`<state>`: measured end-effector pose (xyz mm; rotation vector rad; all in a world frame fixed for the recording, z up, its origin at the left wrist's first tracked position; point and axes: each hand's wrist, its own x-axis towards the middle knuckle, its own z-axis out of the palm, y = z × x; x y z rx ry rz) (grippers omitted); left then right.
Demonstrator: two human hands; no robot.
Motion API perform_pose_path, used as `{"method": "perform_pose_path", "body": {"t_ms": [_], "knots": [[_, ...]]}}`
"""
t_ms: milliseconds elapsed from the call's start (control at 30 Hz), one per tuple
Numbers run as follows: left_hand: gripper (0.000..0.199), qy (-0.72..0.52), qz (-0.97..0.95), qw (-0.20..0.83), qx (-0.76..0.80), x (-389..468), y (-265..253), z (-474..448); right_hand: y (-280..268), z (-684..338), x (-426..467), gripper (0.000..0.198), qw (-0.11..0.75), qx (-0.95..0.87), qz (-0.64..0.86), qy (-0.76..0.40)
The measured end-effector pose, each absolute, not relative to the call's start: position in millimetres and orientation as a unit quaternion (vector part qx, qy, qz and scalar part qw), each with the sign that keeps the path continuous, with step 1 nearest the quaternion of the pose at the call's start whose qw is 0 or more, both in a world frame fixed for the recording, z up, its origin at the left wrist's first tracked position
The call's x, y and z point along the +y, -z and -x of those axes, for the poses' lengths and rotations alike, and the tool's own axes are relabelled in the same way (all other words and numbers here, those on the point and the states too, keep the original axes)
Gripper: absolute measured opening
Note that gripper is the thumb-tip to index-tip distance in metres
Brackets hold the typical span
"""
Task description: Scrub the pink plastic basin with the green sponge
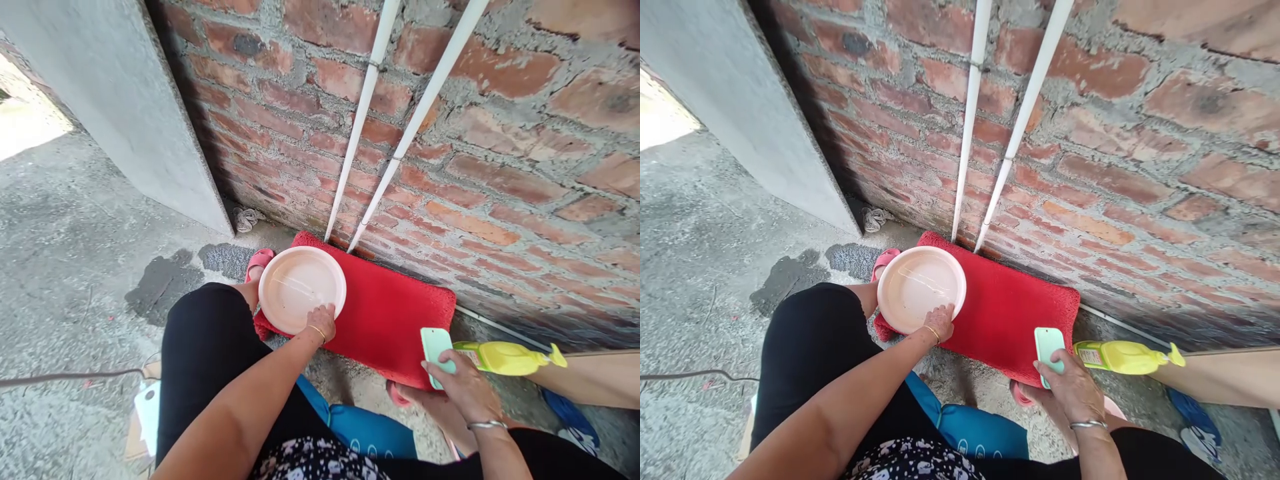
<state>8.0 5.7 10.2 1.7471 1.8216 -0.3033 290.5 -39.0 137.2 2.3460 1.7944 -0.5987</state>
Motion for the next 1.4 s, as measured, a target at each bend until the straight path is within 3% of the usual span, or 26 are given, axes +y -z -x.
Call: {"method": "perform_pose_path", "body": {"t_ms": [433, 667, 767, 967, 1400], "knots": [[0.044, 0.152, -0.691, 0.295, 0.642, 6, -29, -4, -105, -283, -15, 0.037, 0.096, 0.605, -0.765, 0.199], [0.040, 0.104, -0.671, 0.386, 0.624, 33, -37, 21, -56, -211, 16, 0.037, 0.103, 0.611, -0.759, 0.200], [0.038, -0.004, -0.609, 0.312, 0.729, 49, -38, 45, -31, -175, 22, 0.037, 0.101, 0.620, -0.747, 0.219], [0.048, -0.041, -0.512, 0.135, 0.848, 56, -31, 82, 0, -151, 19, 0.035, 0.118, 0.652, -0.710, 0.239], [0.055, 0.022, -0.583, 0.128, 0.802, 40, 15, 75, 5, -189, 31, 0.042, 0.090, 0.565, -0.782, 0.248]]}}
